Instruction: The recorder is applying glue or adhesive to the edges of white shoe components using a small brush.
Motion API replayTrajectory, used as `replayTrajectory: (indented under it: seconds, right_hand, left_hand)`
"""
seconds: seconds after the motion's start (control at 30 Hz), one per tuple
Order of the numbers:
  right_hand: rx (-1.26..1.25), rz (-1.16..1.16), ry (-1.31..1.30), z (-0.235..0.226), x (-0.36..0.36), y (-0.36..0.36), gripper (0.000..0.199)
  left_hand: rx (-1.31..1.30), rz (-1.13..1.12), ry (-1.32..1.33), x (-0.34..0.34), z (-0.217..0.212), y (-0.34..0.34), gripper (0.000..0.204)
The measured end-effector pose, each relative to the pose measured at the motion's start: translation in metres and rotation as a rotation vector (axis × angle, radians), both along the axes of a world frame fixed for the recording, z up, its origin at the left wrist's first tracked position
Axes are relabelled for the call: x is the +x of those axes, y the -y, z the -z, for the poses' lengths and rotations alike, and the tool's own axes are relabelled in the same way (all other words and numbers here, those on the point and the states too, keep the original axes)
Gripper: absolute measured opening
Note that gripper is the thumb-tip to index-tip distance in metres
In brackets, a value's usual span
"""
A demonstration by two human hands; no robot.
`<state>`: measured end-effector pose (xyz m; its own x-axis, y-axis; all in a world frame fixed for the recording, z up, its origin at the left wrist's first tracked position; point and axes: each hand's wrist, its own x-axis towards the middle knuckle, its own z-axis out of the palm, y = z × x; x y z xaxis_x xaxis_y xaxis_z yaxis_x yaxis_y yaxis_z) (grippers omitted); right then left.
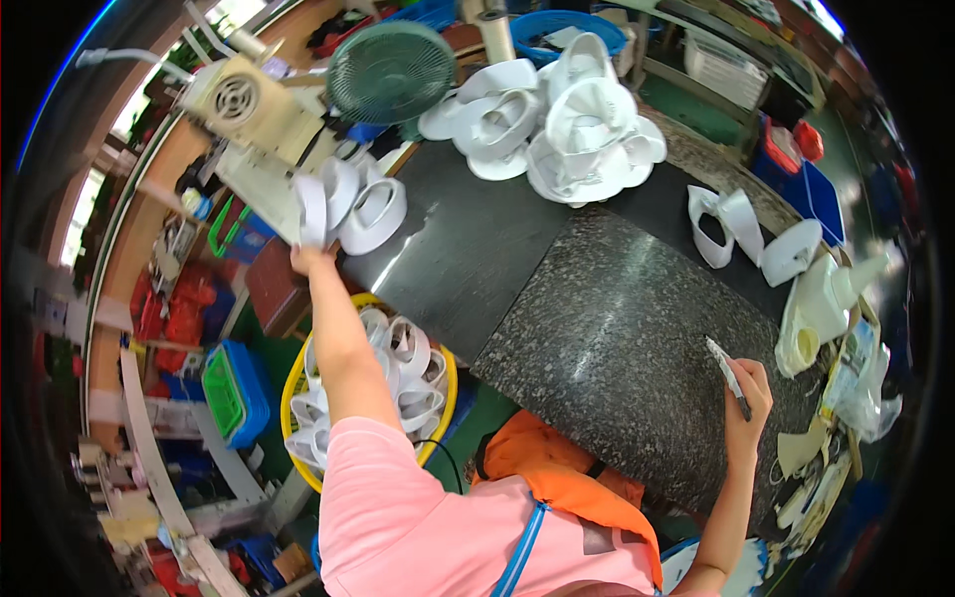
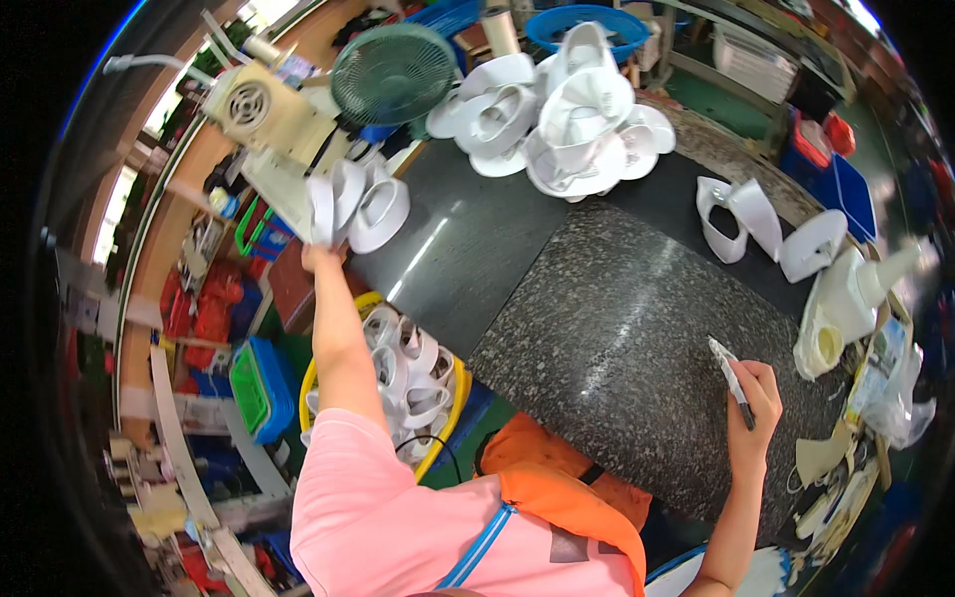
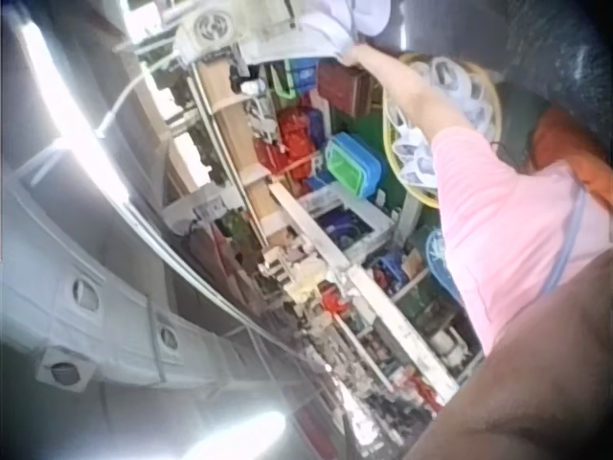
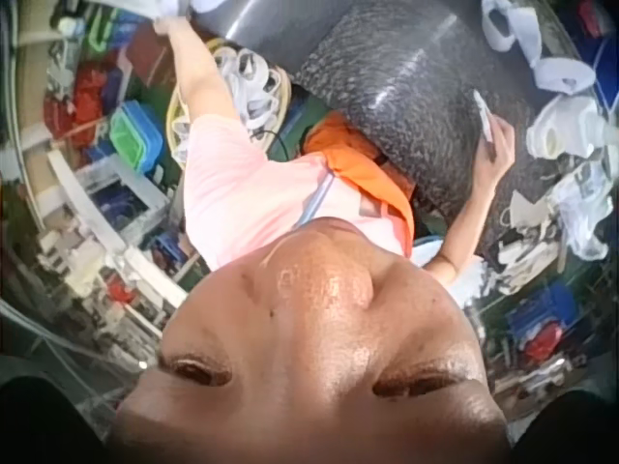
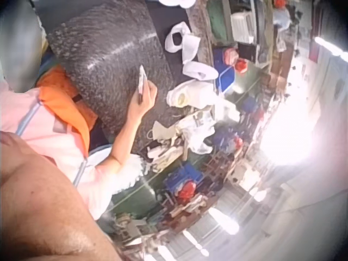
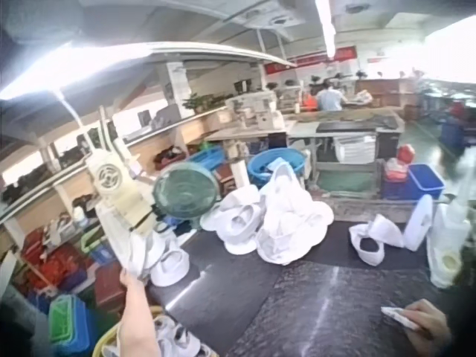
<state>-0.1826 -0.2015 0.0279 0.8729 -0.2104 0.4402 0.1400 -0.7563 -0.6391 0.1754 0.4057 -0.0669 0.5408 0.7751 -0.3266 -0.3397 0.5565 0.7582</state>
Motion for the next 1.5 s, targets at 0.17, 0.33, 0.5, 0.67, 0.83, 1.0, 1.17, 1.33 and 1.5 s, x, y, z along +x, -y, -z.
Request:
replayTrajectory:
  seconds: [0.17, 0.33, 0.5, 0.67, 0.83, 1.0, 1.17, 1.33, 1.5]
  right_hand:
    - [-0.021, 0.113, -0.046, -0.002, -0.030, 0.017, 0.032]
    - [-0.014, 0.229, -0.030, -0.001, -0.056, 0.036, 0.037]
    - [-0.036, 0.302, -0.067, 0.004, -0.083, 0.054, 0.036]
    - [-0.015, 0.576, 0.144, 0.005, -0.080, 0.108, 0.024]
    - [0.146, 0.780, -0.075, 0.009, -0.035, 0.181, 0.030]
    - [-0.139, 0.838, -0.444, 0.009, -0.003, 0.213, 0.044]
    - [-0.082, 0.983, 0.085, -0.003, -0.013, 0.178, 0.060]
    - [-0.045, 0.568, 0.099, 0.013, -0.019, 0.121, 0.027]
    - [-0.062, 0.521, 0.294, 0.015, 0.022, 0.093, 0.057]
  left_hand:
    - [1.093, -0.050, -1.285, 0.005, 0.014, 0.014, 0.031]
    - [1.028, 0.060, -1.258, 0.013, -0.004, 0.038, 0.031]
    - [0.561, -0.484, -1.156, 0.029, 0.013, 0.035, 0.039]
    - [1.140, -0.075, -1.127, 0.011, -0.011, 0.031, 0.035]
    - [1.854, -0.362, -0.008, 0.008, -0.081, 0.190, 0.036]
    - [1.404, 1.331, 0.748, -0.082, -0.078, 0.473, 0.032]
    - [1.538, 1.450, 0.879, -0.116, -0.057, 0.721, 0.075]
    - [1.150, 1.495, 0.523, -0.124, -0.053, 0.772, 0.038]
    - [0.499, 1.803, 0.542, -0.176, -0.095, 0.649, 0.030]
